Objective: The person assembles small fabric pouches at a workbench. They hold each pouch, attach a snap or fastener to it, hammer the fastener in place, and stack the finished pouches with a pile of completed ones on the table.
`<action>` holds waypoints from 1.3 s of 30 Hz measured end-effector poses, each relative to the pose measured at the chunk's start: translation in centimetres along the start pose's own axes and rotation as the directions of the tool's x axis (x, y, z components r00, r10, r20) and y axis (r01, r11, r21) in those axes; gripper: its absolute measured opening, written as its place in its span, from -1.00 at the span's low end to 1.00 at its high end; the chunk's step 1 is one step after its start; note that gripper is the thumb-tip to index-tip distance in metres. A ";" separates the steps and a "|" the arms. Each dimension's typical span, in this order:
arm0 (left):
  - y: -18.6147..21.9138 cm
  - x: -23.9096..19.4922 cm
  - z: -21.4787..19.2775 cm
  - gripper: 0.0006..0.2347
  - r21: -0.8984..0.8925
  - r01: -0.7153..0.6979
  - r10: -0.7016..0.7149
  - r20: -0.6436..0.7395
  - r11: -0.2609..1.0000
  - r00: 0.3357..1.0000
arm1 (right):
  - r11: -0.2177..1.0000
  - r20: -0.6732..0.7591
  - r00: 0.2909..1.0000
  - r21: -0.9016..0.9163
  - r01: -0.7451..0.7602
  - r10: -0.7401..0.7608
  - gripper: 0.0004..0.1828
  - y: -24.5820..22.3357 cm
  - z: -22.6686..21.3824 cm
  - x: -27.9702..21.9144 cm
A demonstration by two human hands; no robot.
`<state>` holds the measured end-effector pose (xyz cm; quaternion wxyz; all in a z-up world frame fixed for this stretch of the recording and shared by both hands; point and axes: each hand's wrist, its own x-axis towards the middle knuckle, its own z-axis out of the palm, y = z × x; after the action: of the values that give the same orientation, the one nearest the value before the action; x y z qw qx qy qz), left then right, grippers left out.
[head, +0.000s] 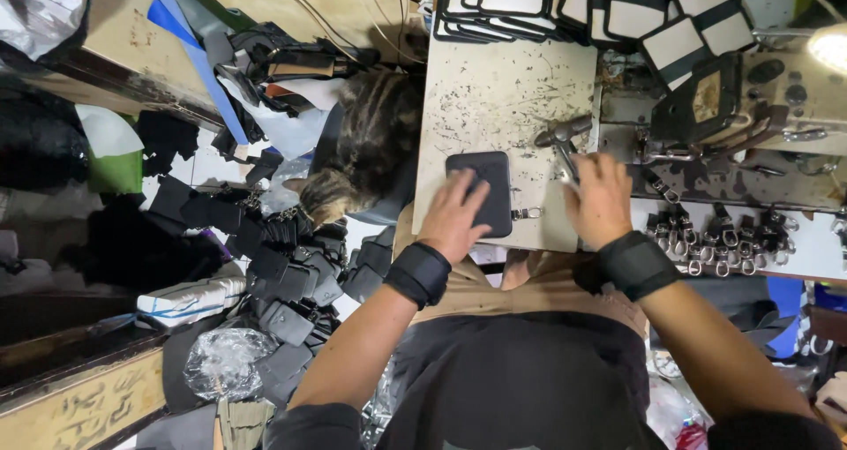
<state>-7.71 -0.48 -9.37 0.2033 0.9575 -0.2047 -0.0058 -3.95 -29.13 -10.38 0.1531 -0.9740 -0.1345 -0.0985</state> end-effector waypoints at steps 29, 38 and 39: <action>-1.4 -2.1 5.9 -0.56 0.225 -0.371 0.386 -0.023 0.901 0.922 | 0.939 0.213 0.924 0.212 0.272 -0.316 -0.70 -3.1 3.1 -1.5; -0.9 -2.0 6.1 -0.54 0.262 -0.338 0.366 -0.063 0.904 0.929 | 0.945 0.251 0.915 0.164 0.282 -0.316 -0.69 -3.5 2.2 -1.3; -0.8 -2.0 6.1 -0.55 0.261 -0.331 0.360 -0.072 0.907 0.930 | 0.946 0.264 0.911 0.160 0.281 -0.316 -0.67 -3.5 2.1 -1.3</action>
<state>-9.84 -1.36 -15.44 0.0934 0.9222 -0.3580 0.1123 -5.85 -25.57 -11.67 0.1724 -0.9351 -0.3082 0.0293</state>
